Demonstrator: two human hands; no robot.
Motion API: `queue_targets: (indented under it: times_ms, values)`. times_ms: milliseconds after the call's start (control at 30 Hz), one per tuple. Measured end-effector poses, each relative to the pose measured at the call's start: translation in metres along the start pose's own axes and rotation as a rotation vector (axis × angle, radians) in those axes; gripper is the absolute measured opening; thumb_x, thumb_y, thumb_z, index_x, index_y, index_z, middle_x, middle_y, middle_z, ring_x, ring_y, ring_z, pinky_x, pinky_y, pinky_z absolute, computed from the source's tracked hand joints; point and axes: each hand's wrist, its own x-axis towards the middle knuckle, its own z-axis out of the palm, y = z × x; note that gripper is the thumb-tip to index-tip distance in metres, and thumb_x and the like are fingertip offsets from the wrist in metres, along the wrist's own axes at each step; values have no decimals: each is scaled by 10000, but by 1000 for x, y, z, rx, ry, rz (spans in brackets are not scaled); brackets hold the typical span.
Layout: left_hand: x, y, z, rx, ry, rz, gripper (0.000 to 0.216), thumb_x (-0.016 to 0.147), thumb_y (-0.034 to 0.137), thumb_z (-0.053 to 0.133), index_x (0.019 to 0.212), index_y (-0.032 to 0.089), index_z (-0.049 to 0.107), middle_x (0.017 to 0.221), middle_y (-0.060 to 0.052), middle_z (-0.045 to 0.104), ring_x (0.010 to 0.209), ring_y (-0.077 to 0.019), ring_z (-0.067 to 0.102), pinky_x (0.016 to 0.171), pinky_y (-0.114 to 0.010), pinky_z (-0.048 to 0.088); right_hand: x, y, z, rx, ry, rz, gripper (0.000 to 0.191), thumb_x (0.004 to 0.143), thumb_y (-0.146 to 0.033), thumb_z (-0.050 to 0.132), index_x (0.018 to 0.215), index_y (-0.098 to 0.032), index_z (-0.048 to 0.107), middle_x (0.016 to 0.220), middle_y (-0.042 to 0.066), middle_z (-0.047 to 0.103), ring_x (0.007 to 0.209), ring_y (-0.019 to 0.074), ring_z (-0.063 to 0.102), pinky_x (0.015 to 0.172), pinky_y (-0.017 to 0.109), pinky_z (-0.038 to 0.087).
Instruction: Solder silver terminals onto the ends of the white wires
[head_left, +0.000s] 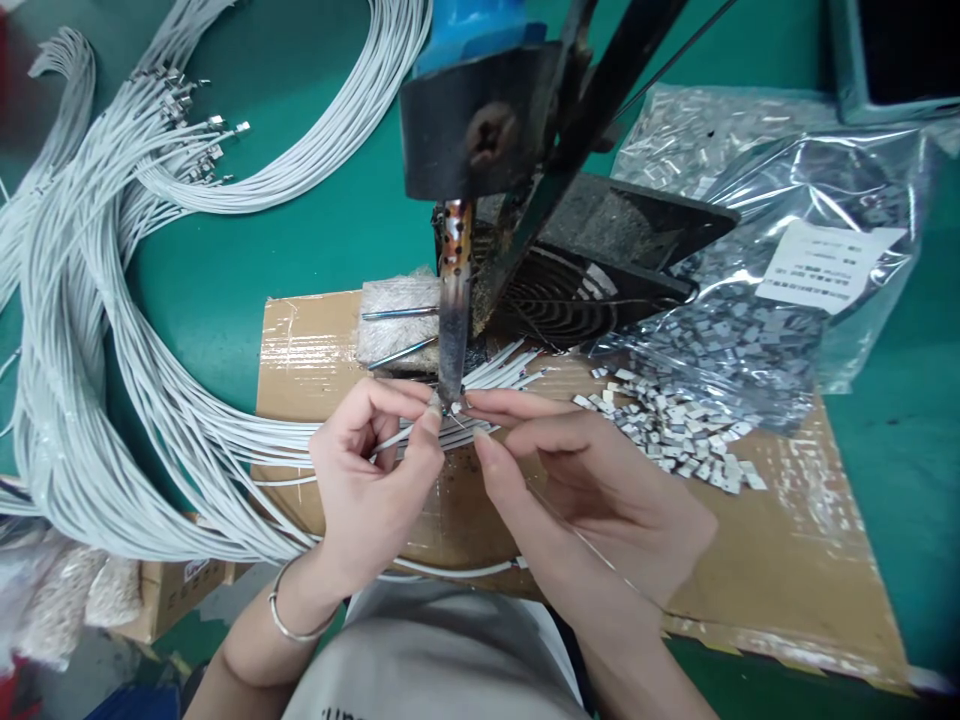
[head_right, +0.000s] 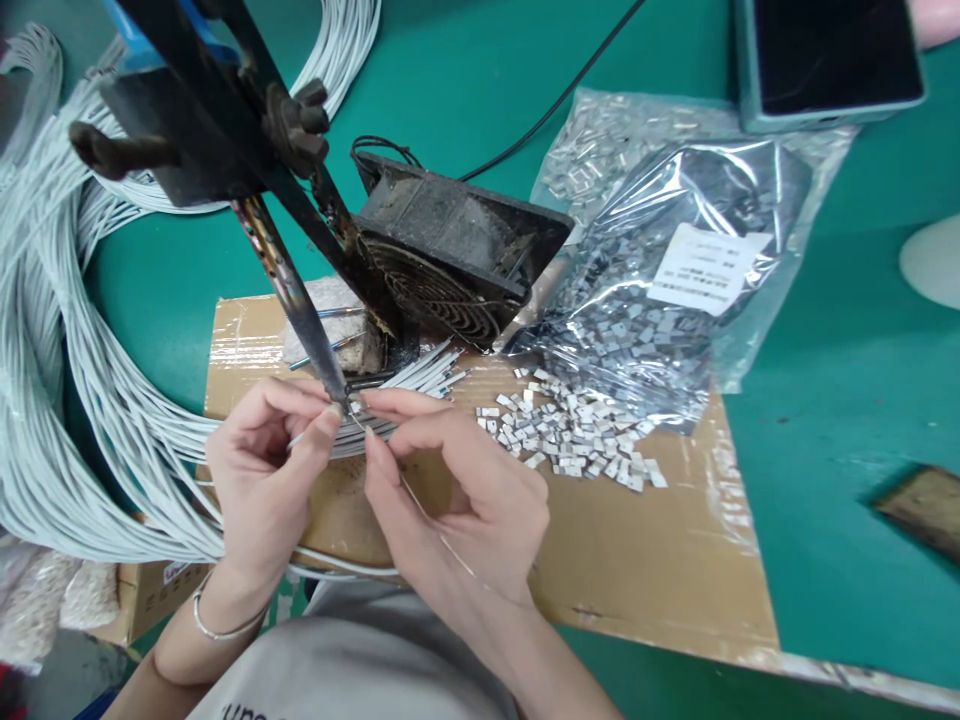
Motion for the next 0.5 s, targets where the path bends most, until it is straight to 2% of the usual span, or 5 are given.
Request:
queue_targets:
  times_ms: [133,300,500]
  values:
    - [0,0,0,7,0,-3,171,825,79,787,720,186,705,822,-16,792,479,-51,364,422,-205,293,0,-1,1,-8,5,-3,220,948,-60,773,923,-273,725,1152,28,851,1056,221,827,930,350,668]
    - [-1,-1,-1,3,2,1,170,827,85,790,722,185,702,814,-13,795,481,-52,368,422,-202,299,-1,-2,2,-41,18,30,209,965,-87,760,897,-274,698,1143,11,851,1057,208,822,927,336,643]
    - [-1,-2,-1,-5,4,5,166,827,84,795,725,184,710,823,5,807,484,-41,369,425,-179,309,0,0,1,-65,-6,-12,213,931,-67,788,901,-257,697,1136,-3,854,1023,175,830,904,292,649]
